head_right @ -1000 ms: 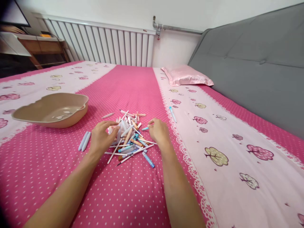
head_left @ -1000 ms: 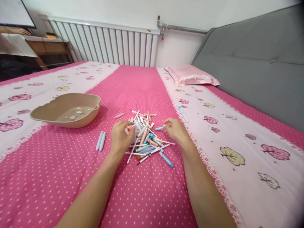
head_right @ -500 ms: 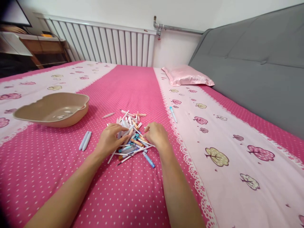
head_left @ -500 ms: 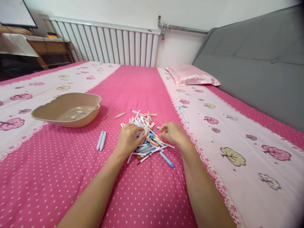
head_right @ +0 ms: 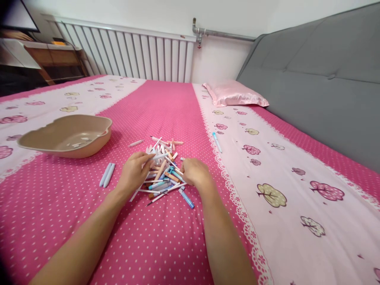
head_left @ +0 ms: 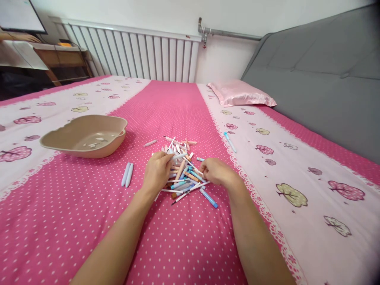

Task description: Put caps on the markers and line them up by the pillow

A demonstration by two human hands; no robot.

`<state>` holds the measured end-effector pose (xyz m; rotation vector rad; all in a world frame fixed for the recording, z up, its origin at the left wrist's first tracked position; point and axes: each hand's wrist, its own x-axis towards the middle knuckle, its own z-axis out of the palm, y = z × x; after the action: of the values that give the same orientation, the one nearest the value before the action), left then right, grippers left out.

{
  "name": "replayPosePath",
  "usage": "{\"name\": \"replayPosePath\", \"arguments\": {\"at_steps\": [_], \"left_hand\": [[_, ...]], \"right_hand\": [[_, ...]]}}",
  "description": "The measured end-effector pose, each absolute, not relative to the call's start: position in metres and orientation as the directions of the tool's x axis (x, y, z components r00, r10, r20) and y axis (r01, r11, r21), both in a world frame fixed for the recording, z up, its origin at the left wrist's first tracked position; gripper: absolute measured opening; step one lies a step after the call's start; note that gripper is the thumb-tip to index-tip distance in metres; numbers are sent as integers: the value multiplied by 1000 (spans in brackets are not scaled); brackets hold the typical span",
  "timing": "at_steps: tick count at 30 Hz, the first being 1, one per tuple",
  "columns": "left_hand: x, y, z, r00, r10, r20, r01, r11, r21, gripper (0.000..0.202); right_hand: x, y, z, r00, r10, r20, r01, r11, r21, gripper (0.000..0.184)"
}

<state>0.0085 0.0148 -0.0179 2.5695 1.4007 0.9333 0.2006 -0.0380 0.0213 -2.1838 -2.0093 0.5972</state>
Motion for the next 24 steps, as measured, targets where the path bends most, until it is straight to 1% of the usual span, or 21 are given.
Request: {"name": "replayPosePath", "arguments": {"at_steps": [6,10,15,19,21,23,24], "left_hand": [[11,13,-16,343,778,526,695,-587,416,26],[12,11,-15,295,794,531,677,-566,471,23],[12,8,-14,241,807,539,627,-553,549,20],[13,6,-14,215,804,554,599,-557,576,18],[13,6,-13,200,807,556,595,-550,586,17],[14,6,-13,191,813,550,596,-541,593,17],[14,6,-13,187,817,546,598,-536,596,17]], "right_hand": [[207,-42,29,91,994,-59,928,-106,-358,18],[208,-40,31,162,986,47,894,-126,-430,17],[205,-41,37,197,971,136,851,-100,-515,18],[203,-43,40,205,959,193,773,-38,-633,22],[203,-43,41,220,950,221,710,-1,-705,30],[201,-44,42,236,941,241,601,54,-798,42],[200,-45,44,240,940,242,519,86,-851,44]]}}
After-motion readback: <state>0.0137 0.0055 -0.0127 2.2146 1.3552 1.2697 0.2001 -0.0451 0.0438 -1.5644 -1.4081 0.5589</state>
